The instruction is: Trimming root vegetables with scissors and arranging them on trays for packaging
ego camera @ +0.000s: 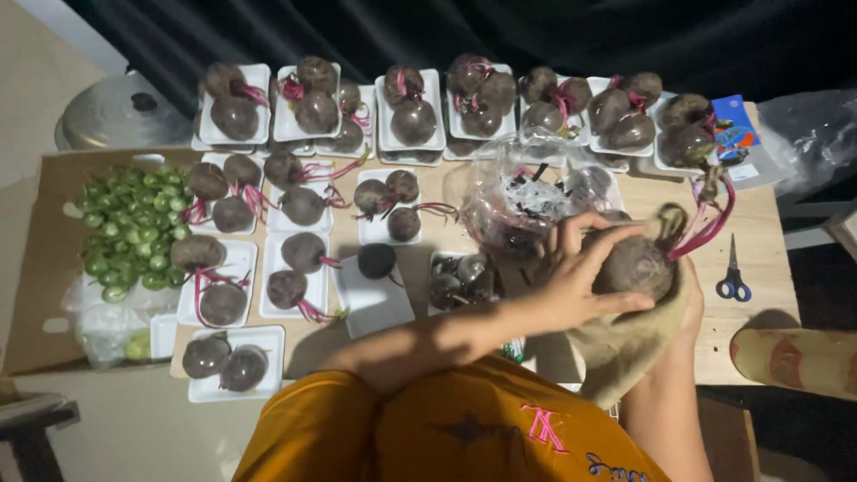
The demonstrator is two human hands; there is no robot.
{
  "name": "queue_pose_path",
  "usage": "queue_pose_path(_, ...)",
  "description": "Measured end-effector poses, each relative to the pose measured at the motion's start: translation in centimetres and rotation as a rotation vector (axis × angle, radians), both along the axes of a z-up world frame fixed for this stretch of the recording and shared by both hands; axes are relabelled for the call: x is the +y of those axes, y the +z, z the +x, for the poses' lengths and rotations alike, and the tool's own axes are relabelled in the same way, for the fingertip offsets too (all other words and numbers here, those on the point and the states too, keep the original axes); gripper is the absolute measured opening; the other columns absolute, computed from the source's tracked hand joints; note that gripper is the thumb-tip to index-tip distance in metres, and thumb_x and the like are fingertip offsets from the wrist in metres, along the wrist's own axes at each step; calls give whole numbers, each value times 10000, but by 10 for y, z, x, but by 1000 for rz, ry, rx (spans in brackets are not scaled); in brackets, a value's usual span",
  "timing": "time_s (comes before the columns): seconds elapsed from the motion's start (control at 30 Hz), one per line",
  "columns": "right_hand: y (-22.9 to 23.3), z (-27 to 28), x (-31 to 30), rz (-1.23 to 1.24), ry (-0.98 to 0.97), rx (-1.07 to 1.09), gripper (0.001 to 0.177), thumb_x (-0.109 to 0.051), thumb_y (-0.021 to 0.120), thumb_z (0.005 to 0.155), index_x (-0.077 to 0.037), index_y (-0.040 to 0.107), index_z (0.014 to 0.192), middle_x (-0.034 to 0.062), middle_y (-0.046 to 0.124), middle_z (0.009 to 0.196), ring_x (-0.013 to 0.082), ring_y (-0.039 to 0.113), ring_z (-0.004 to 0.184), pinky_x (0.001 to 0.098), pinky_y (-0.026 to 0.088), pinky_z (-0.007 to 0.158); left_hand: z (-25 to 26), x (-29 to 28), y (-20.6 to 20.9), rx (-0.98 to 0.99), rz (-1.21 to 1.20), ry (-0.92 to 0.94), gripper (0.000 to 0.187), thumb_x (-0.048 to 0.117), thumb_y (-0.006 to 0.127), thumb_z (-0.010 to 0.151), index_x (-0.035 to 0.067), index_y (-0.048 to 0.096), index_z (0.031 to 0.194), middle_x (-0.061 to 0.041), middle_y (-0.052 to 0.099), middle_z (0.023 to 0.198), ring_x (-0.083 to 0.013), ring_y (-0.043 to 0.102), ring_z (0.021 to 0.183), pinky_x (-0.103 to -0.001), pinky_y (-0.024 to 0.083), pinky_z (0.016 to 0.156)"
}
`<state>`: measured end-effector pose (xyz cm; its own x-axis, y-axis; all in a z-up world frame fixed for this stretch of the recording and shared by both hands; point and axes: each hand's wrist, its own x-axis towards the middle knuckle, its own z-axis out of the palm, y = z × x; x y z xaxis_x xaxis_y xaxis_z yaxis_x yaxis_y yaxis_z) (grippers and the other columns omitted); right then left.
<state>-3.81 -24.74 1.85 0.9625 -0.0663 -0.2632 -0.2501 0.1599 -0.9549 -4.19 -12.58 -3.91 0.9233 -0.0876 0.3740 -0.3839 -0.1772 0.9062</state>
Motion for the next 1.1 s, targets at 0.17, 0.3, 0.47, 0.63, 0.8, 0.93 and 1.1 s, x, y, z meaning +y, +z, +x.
queue_pose_path(0.17, -1, 2, 10, 73, 68, 9, 489, -396, 534, 1006, -49, 594, 1346, 128, 630, 1343, 238, 566, 1214, 386, 442, 1089, -14, -8, 3, -71, -21, 231, 827, 618, 687, 769, 173, 446, 1424, -137, 433, 1308, -347, 462, 1299, -457, 256, 1167)
queue_pose_path(0.3, -3, 1, 14, 160, 134, -1, 523, -409, 552, 991, -49, 576, 1370, 140, 617, 1363, 261, 562, 1230, 407, 445, 1091, -16, -2, 8, -149, -70, 259, 780, 540, 751, 741, 122, 515, 1355, -152, 528, 1209, -361, 550, 1214, -434, 350, 1110)
queue_pose_path(0.47, -8, 11, 8, 248, 200, -2, 560, -422, 569, 976, -50, 558, 1394, 152, 604, 1383, 284, 557, 1245, 428, 447, 1094, -8, 6, -4, -139, -113, 195, 811, 546, 830, 633, 259, 595, 1355, -32, 610, 1193, -280, 589, 1179, -376, 392, 1096)
queue_pose_path(0.63, -11, 5, 2, 331, 242, -5, 599, -435, 587, 961, -51, 539, 1418, 163, 590, 1403, 306, 553, 1261, 449, 449, 1096, -9, 8, -4, -103, -143, 122, 809, 604, 825, 627, 359, 608, 1367, 67, 642, 1261, -211, 590, 1208, -343, 394, 1099)
queue_pose_path(0.8, -14, 8, 4, 443, 288, 0, 654, -451, 612, 941, -53, 515, 1450, 179, 571, 1430, 336, 546, 1282, 477, 451, 1099, -5, 14, -7, -46, -178, 41, 816, 605, 826, 657, 328, 595, 1389, 47, 635, 1318, -197, 572, 1305, -351, 340, 1207)
queue_pose_path(0.93, -24, 16, 4, 505, 317, 15, 683, -459, 624, 930, -54, 503, 1466, 186, 562, 1443, 352, 542, 1293, 491, 452, 1101, -1, 24, 5, 264, -322, 36, 809, 526, 772, 650, 223, 499, 1349, -83, 499, 1389, -318, 261, 1466, -560, 227, 1272)
queue_pose_path(1.1, -74, 34, -7, 561, 12, 91, 442, -439, 573, 1015, -74, 682, 1239, 115, 721, 1242, 276, 676, 1148, 423, 526, 1093, -8, 29, -5, 134, -152, 142, 757, 582, 746, 691, 283, 550, 1358, -50, 552, 1271, -243, 390, 1306, -353, 386, 1119)
